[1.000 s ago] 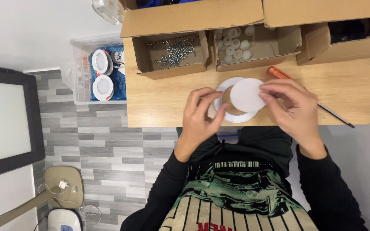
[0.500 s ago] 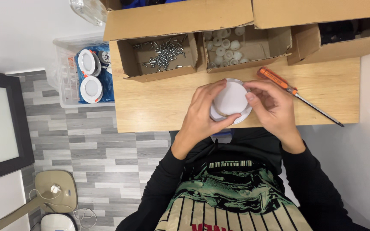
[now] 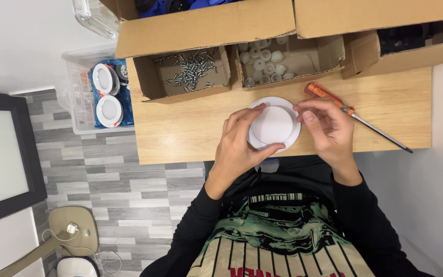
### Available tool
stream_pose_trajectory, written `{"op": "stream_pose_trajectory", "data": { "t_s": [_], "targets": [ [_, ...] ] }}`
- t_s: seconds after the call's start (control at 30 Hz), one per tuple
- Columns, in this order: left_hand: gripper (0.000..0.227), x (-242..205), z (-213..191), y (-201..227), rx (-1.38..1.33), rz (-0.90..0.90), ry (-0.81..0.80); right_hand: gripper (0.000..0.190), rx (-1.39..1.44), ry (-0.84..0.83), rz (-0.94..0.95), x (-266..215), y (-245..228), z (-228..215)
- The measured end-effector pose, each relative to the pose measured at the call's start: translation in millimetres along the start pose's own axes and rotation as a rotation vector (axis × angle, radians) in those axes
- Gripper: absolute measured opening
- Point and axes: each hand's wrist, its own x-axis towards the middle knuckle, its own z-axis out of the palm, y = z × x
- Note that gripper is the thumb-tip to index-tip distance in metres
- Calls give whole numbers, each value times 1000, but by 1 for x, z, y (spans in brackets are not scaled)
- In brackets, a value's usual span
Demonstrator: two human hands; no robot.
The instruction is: The person assembles circular LED downlights by placing a diffuser onto a white trim ring and then snapping a grey heat-sink housing into the back of the trim ring.
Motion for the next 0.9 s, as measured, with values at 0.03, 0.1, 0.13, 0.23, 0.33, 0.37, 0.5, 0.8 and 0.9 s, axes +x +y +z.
{"op": "stream_pose_trajectory", "data": {
  "t_s": [0.03, 0.1, 0.13, 0.23, 0.33, 0.37, 0.5, 0.8, 0.9],
  "targets": [
    [80, 0, -1, 1, 3, -2, -7, 19, 3, -3, -1, 0, 0, 0],
    [82, -1, 0, 0, 7, -3, -15, 19, 8, -5, -2, 0, 1, 0],
    [82, -2, 0, -1, 11, -4, -19, 19, 6, -12, 0, 0, 2, -1],
    [81, -2, 2, -2, 18, 1, -24, 20, 0, -20, -8, 1, 2, -2],
    [79, -4, 4, -5, 38, 16, -30, 20, 1, -20, -18, 0, 3, -1],
    [79, -5, 5, -7, 53, 28, -34, 20, 4, -17, -20, -1, 4, -1],
    [78, -4, 3, -6, 60, 28, -56, 20, 10, -19, -23, -1, 4, 0],
    [75, -1, 2, -3, 114, 70, -70, 22, -34, -37, -35, -1, 2, 0],
    [71, -1, 4, -3, 130, 102, -44, 21, -26, -35, -38, -1, 4, 0]
  ]
}}
